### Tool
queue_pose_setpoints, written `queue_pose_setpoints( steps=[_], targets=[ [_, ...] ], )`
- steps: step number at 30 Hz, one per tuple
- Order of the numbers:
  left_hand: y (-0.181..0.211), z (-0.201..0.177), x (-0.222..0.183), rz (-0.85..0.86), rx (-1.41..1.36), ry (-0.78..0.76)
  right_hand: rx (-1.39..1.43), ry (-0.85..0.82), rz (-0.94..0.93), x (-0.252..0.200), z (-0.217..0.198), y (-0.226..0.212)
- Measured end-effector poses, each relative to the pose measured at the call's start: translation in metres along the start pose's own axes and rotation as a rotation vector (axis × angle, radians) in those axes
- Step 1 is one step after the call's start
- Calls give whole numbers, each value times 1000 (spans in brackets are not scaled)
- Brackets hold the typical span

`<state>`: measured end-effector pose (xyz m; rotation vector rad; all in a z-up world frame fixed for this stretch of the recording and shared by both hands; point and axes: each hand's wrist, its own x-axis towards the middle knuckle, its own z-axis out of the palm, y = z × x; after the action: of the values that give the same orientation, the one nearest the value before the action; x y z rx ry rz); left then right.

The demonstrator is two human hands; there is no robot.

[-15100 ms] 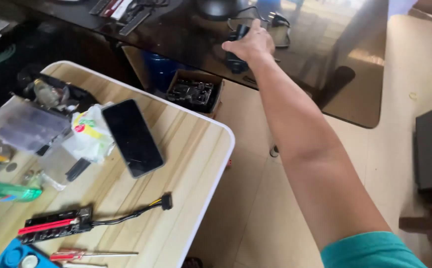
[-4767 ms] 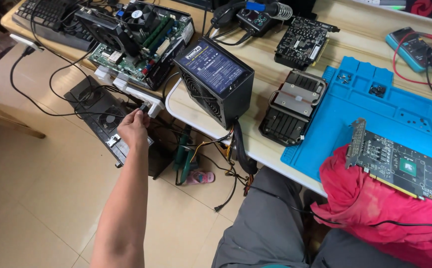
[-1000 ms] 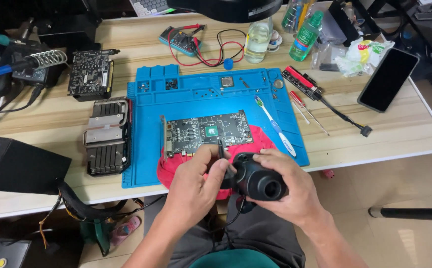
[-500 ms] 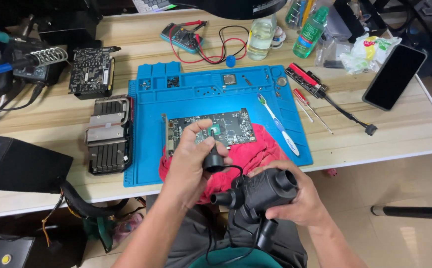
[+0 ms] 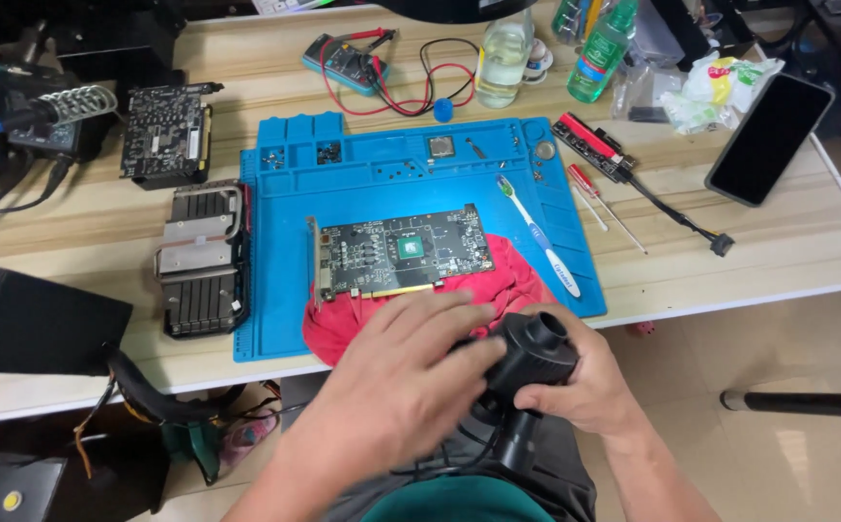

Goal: Cleaning a graphics card circuit board using a handheld electric air blower on a repair bench.

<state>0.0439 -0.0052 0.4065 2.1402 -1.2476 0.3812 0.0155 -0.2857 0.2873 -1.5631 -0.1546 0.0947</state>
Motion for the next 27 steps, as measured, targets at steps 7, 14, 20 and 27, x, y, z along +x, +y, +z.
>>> queue_pose_setpoints(
  steps=[7,14,20,27],
  targets=[
    [-19,7,-9,-531,-370,-4,183,-36,-8,-6,-10,6],
    [-4,86,-59,-684,-894,253,45,239,78,-4,4,-20],
    [-4,150,-76,-931,-1545,479,-250,307,104,-11,40,-60],
    [9,141,-57,-1222,-1668,617,-452,208,-211,-26,59,-81]
  ],
)
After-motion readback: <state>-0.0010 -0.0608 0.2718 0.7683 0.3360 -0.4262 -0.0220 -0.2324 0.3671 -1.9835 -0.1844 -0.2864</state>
